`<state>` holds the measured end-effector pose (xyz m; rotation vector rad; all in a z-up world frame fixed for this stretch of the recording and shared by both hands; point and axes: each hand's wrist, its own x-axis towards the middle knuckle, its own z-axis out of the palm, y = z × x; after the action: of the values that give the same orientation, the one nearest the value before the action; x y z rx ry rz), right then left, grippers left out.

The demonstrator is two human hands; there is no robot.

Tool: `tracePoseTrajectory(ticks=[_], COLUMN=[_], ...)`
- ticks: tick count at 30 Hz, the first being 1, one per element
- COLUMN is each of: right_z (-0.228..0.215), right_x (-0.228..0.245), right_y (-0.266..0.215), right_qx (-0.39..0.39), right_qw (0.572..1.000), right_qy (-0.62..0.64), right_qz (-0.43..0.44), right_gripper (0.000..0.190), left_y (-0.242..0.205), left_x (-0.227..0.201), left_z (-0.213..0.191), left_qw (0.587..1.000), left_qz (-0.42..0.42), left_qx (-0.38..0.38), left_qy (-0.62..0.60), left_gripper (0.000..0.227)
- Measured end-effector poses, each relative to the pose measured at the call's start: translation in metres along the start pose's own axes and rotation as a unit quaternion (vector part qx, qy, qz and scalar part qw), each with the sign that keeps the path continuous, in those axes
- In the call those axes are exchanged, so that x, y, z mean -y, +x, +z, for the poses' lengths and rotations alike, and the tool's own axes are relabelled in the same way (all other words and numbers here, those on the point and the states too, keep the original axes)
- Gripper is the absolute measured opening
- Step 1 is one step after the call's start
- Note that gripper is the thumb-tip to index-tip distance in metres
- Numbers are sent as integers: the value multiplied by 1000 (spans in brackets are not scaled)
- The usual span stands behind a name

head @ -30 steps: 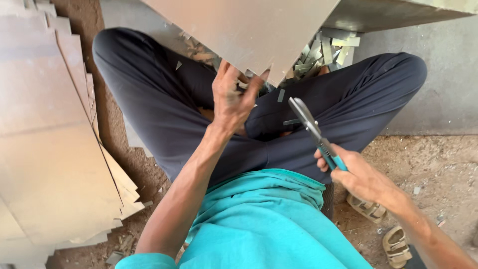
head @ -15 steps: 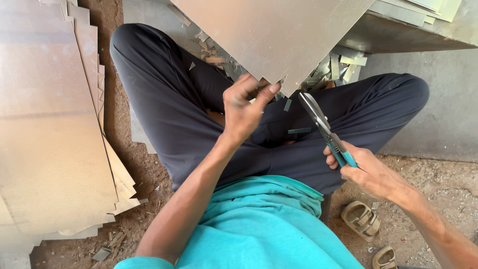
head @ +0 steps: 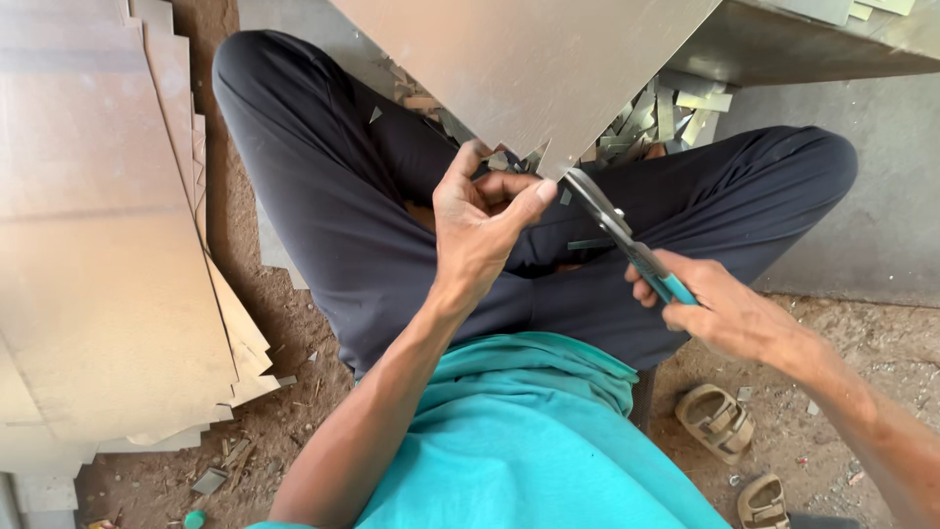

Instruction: The person sits cross-legged on the floor and uses tin snips to cut small rectangular pieces from a large metal sheet. They repeatedly position the sheet, cut a piece, and drop the scrap onto a growing pile on the ground.

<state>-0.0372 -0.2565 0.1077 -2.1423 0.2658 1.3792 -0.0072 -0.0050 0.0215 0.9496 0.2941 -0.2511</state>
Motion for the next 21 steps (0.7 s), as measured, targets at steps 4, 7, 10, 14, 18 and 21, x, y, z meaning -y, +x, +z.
tracePoseTrajectory(ticks=[4,7,10,14,18,21], right_z=[-9,-12,-16,-8,15,43], right_x=[18,22,16,-18,-58,-72], right_y=[4,4,12,24,14,9], right_qx=[-8,-22,-36,-40,-103,-111], right_qw=[999,998,993,986,989,990], right_qy=[-34,-55,-107,-164,-52,59], right_qz=[-20,-38,-20,-11,-90,-63], right_gripper=[55,49,34,20,21,16], left_y=[1,0,2,-4,16,59], left_x=[3,5,7,1,-32,-53], left_z=[8,7,5,-1,-14,-31], left_qw=[1000,999,999,999,998,967], left_qz=[21,20,20,14,15,104], left_qx=[-21,-28,-27,23,37,-138], left_qy=[0,-20,-39,18,43,185], left_gripper=[46,46,47,41,31,38])
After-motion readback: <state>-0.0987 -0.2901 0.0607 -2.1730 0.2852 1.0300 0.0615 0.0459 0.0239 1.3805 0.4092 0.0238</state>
